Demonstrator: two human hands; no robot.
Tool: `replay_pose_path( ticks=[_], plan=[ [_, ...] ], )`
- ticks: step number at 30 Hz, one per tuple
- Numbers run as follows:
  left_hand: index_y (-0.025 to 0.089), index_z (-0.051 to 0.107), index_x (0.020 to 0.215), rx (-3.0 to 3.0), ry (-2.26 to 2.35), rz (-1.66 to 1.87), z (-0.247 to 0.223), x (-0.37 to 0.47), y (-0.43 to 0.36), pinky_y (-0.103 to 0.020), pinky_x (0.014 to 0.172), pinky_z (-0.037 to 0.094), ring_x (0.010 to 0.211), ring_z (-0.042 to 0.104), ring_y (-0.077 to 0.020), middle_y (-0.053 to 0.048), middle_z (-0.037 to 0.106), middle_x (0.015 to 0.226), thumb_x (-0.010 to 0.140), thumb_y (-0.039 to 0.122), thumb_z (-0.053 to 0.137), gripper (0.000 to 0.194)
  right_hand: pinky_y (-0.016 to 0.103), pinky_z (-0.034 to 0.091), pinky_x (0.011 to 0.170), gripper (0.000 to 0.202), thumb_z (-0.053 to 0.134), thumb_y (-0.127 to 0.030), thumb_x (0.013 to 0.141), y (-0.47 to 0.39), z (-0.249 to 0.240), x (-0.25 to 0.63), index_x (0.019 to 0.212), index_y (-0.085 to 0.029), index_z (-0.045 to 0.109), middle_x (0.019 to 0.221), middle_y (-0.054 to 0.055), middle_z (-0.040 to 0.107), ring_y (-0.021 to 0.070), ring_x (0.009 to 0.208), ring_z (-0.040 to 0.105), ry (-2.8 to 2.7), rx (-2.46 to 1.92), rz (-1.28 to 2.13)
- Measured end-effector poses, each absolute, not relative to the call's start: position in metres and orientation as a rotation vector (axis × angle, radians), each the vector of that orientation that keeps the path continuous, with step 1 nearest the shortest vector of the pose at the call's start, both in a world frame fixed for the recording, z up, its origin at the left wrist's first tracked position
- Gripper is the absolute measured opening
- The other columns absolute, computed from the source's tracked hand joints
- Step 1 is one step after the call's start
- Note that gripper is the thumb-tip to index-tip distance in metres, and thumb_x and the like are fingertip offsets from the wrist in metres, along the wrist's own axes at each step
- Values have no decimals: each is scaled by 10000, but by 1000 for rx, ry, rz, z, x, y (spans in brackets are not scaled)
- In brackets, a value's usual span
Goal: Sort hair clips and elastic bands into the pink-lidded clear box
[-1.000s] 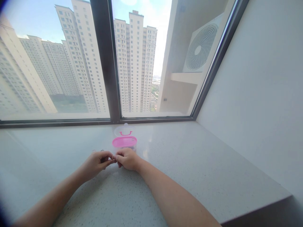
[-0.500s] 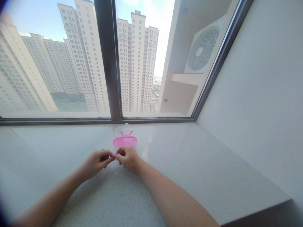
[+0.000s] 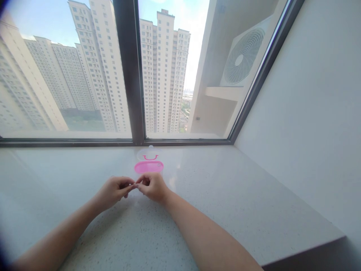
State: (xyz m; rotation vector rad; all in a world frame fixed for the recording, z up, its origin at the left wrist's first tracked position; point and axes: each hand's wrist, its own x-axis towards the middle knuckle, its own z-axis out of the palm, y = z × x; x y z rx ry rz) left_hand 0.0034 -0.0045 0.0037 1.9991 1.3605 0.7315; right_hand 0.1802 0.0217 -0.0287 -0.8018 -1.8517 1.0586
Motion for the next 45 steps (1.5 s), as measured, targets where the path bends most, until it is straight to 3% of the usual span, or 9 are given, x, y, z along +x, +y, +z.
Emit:
replay_pose_path(
  ticks=[12,18,24,31,36,45],
  plan=[
    [137,691,896,1969,1350,748,5,5,-6,-201,467,339,455,463,-108,14,561,505,797,357,495,311,189,307,378,207,660,-325,732,20,-26,180,781,-131,605,482,-33,511,74,376,427,-1796,-805,1256],
    [149,672,949,1961,1372,793,0,2,-3,-211,478,356,455,472,-113,25,556,514,804,417,498,350,208,322,446,137,604,-291,775,26,-10,191,765,-155,599,532,-38,452,82,470,393,-1544,-869,688],
    [181,660,791,1890,1791,890,4,-14,7,-231,505,375,470,535,-139,19,591,519,784,430,499,297,246,399,546,83,568,-225,771,50,-6,222,715,-164,570,752,32,504,130,647,474,-1495,-997,215],
    [190,665,801,1738,2052,935,13,-38,17,-251,550,416,540,611,-179,-7,659,565,725,426,528,284,306,449,698,40,560,-142,714,51,-12,223,678,-160,565,862,64,482,177,814,495,-1713,-1016,180],
    [183,676,801,1673,2133,899,13,-46,19,-270,580,436,568,630,-201,-30,684,577,704,427,543,294,375,416,864,60,573,-115,686,52,-13,222,649,-163,574,921,84,491,212,922,488,-1760,-1069,134],
    [182,682,798,1657,2152,858,11,-50,21,-268,570,426,588,629,-200,-37,690,608,707,428,547,295,373,400,868,119,574,-166,737,52,-13,222,620,-157,598,899,89,522,212,894,488,-1811,-1134,120]
  ],
)
